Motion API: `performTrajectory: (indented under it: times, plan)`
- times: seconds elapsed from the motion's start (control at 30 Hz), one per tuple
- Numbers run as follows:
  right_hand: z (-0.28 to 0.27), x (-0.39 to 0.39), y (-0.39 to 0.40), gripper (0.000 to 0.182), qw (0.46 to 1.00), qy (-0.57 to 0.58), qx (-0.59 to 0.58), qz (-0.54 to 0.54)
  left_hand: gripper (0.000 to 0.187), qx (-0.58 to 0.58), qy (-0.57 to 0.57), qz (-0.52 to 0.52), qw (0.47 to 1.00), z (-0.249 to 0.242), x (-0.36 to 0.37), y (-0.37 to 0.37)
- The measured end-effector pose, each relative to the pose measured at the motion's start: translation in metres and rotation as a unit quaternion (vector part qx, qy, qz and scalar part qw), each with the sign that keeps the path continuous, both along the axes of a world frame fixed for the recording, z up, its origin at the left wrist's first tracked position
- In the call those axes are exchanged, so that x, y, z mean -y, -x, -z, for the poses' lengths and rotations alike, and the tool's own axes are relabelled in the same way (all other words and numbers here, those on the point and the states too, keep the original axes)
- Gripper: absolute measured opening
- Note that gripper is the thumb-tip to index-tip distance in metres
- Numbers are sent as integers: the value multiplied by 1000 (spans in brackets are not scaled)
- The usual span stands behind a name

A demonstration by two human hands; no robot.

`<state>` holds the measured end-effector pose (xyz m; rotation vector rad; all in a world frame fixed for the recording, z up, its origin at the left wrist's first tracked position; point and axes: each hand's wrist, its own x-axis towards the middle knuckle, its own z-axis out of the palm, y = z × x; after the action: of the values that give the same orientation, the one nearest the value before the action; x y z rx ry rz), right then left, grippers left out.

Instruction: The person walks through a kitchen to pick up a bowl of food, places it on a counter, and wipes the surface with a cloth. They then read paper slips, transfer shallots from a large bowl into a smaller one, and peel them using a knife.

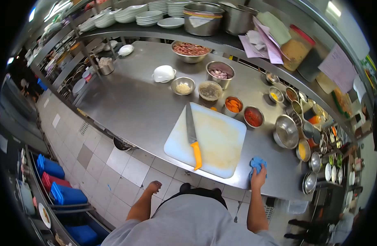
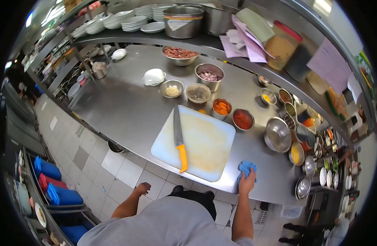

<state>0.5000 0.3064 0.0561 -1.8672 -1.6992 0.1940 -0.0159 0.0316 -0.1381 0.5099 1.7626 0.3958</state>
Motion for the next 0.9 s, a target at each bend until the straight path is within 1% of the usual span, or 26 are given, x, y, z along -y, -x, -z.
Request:
performTrajectory:
  times: [0.03,0.1,0.17,0.23,0.3,0.33,0.4,0.43,0.5,0.53,0.57,0.6,0.63,0.67,0.7,0.73,0.77,0.8,0.83,0.87,0.9]
  plan:
    - [-1,-6,0,48,1000,16,6,5,29,-13,14,61,998,8,0,4]
    - [4,-13,-3,48,1000,24,6,10,32,-11,3,119,993,-1,-10,-6]
    - [17,-19,-13,48,1000,14,3,7,32,-6,-9,133,991,-5,-23,-16]
    - [12,-23,-14,50,995,81,-42,30,32,8,-31,115,993,-9,-34,-27]
    - [8,-24,-18,59,996,89,-17,-2,31,17,-44,119,992,-13,-44,-35]
    - [5,-17,-19,60,997,72,-37,0,31,22,-49,111,992,-13,-46,-38]
    - [-4,-2,-14,61,996,41,-74,-15,31,11,-64,142,988,-15,-51,-44]
    - [-7,14,-14,59,989,4,-143,-27,31,6,-69,150,986,-16,-49,-46]
    - [-4,62,-8,56,955,-65,-282,-63,31,-12,-60,195,979,-17,-50,-49]
    - [-4,95,-8,52,962,-84,-254,-58,32,-20,-52,216,975,-14,-46,-52]
    - [1,132,-9,48,967,-101,-226,-53,33,-58,-157,367,915,25,-52,-43]
    - [41,166,-23,42,981,-106,-157,-45,34,-95,-252,502,822,54,-45,-37]
    - [50,212,-25,37,979,-26,-200,-13,41,-97,-83,429,894,35,-45,-55]
    - [83,258,-35,29,948,74,-309,0,45,-139,-131,548,814,38,-45,-60]
    - [143,302,-66,33,893,281,-351,6,49,-196,-205,558,780,33,-35,-71]
    - [158,348,-83,39,858,419,-290,-60,50,-204,-216,628,719,21,-28,-81]
    - [165,386,-89,41,821,505,-248,-95,50,-211,-341,600,692,82,-16,-80]
    - [174,421,-92,42,788,564,-226,-99,42,-173,-334,529,761,65,-3,-93]
    - [185,451,-97,43,768,595,-225,-75,34,-90,-186,315,926,-24,22,-120]
    - [191,474,-101,45,755,612,-231,-48,26,-54,-176,292,939,-27,35,-129]
    - [195,493,-105,46,745,622,-242,-18,25,-30,-163,271,948,-35,52,-133]
